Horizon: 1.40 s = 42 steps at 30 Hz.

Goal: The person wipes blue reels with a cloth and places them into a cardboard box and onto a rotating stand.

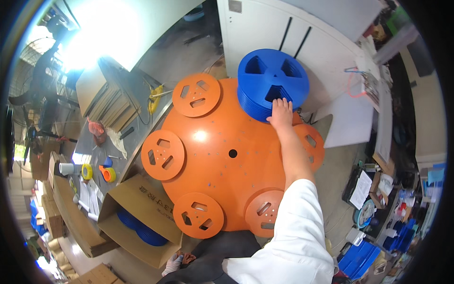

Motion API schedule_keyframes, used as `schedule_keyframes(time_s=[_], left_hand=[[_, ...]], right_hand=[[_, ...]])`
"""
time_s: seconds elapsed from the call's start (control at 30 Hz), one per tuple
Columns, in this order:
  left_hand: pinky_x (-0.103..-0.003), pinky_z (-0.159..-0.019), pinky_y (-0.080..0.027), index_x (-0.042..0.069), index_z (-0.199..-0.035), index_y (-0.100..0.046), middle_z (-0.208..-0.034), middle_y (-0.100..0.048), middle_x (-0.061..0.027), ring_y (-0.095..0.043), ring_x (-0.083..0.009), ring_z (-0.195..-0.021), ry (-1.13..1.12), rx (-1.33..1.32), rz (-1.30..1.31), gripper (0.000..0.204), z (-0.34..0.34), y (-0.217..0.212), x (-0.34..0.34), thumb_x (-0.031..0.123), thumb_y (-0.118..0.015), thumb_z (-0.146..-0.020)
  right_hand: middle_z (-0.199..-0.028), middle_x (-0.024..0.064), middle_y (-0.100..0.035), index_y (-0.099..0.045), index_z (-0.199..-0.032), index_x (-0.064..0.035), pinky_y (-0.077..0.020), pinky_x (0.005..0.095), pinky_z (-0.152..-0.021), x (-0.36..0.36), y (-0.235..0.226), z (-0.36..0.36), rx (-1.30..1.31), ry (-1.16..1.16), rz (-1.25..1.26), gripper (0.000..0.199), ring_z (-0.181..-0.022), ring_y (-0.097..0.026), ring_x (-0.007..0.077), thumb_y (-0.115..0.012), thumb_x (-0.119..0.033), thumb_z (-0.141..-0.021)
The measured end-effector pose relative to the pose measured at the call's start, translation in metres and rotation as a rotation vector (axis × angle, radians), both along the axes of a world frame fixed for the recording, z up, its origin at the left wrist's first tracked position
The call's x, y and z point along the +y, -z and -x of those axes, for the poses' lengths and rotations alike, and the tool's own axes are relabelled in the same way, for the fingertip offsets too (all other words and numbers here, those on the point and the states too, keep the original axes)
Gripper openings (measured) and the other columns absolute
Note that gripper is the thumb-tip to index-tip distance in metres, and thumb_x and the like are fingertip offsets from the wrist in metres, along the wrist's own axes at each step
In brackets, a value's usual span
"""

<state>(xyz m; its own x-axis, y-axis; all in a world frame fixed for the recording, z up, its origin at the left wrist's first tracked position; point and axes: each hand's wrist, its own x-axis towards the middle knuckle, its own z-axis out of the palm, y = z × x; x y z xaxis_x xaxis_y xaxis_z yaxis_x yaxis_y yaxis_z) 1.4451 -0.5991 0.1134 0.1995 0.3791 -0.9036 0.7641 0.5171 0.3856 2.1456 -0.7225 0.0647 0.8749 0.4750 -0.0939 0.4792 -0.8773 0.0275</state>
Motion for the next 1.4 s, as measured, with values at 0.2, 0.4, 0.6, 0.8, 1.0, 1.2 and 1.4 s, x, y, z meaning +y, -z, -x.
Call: schedule_keyframes(time_s=[0.2, 0.4, 0.6, 0.8, 1.0, 1.2, 1.4], left_hand=[[-0.025, -0.081, -0.046, -0.003, -0.108, -0.058, -0.1, -0.065, -0.0084, -0.057, -0.0122, -0.091, -0.219, 0.063, 0.068, 0.031, -0.011, -0.006, -0.012, 0.025, -0.054, -0.095], [-0.027, -0.086, -0.045, -0.004, -0.114, -0.057, -0.103, -0.065, -0.0081, -0.056, -0.0124, -0.094, 0.094, 0.15, -0.071, 0.039, 0.026, 0.014, -0.03, 0.028, -0.059, -0.091], [-0.029, -0.092, -0.043, -0.001, -0.12, -0.055, -0.113, -0.062, -0.0091, -0.056, -0.0164, -0.104, 0.101, 0.109, -0.102, 0.04, -0.02, -0.043, -0.015, 0.028, -0.057, -0.092], [-0.03, -0.093, -0.042, -0.001, -0.116, -0.056, -0.113, -0.061, -0.0093, -0.056, -0.0177, -0.105, 0.089, -0.043, -0.154, 0.04, 0.046, -0.009, -0.027, 0.03, -0.058, -0.091], [-0.029, -0.09, -0.043, 0.003, -0.11, -0.059, -0.103, -0.063, -0.0087, -0.058, -0.0182, -0.095, -0.14, -0.362, -0.258, 0.033, 0.12, 0.042, -0.033, 0.029, -0.059, -0.09], [-0.029, -0.088, -0.046, 0.005, -0.113, -0.06, -0.104, -0.066, -0.0097, -0.059, -0.016, -0.099, -0.225, -0.455, -0.512, 0.035, 0.215, 0.085, -0.018, 0.03, -0.063, -0.088], [-0.026, -0.074, -0.046, 0.009, -0.091, -0.06, -0.086, -0.059, -0.0015, -0.053, -0.0101, -0.081, -0.939, -0.506, -0.526, 0.01, 0.388, 0.046, -0.05, 0.019, -0.058, -0.091]], right_hand=[[-0.123, 0.0147, -0.058, -0.049, -0.131, -0.005, -0.0483, 0.041, -0.093, 0.017, 0.044, -0.091, 0.598, -0.156, 0.293, 0.082, -0.113, -0.057, 0.0297, -0.083, -0.032, -0.062], [-0.11, 0.0189, -0.062, -0.052, -0.124, -0.0053, -0.0491, 0.0413, -0.088, 0.019, 0.068, -0.066, 0.383, -0.159, 0.155, 0.068, -0.103, -0.06, 0.0329, -0.077, -0.028, -0.065], [-0.102, 0.0197, -0.064, -0.06, -0.113, -0.0082, -0.0499, 0.0465, -0.081, 0.003, 0.069, -0.008, 0.26, -0.158, -0.017, 0.052, -0.096, -0.06, 0.037, -0.071, -0.031, -0.068], [-0.083, 0.0261, -0.064, -0.061, -0.083, 0.0019, -0.0481, 0.0508, -0.074, -0.014, -0.02, 0.141, 0.154, -0.158, -0.292, 0.036, -0.08, -0.061, 0.0452, -0.069, -0.029, -0.064], [-0.065, 0.0002, -0.051, -0.053, -0.083, -0.0083, -0.0458, 0.0268, -0.056, -0.038, -0.142, 0.354, 1.073, 0.219, -1.118, 0.008, -0.056, -0.05, 0.013, -0.059, -0.014, -0.084], [-0.066, -0.0036, -0.051, -0.054, -0.082, -0.0136, -0.0441, 0.0242, -0.056, 0.015, -0.174, 0.537, 1.612, 0.439, -1.488, 0.016, -0.059, -0.05, 0.0114, -0.055, -0.028, -0.09], [-0.064, 0.0021, -0.049, -0.054, -0.08, -0.0092, -0.0448, 0.0278, -0.058, 0.104, -0.218, 0.724, 1.81, 0.319, -1.182, 0.017, -0.061, -0.049, 0.0161, -0.054, -0.024, -0.089]])
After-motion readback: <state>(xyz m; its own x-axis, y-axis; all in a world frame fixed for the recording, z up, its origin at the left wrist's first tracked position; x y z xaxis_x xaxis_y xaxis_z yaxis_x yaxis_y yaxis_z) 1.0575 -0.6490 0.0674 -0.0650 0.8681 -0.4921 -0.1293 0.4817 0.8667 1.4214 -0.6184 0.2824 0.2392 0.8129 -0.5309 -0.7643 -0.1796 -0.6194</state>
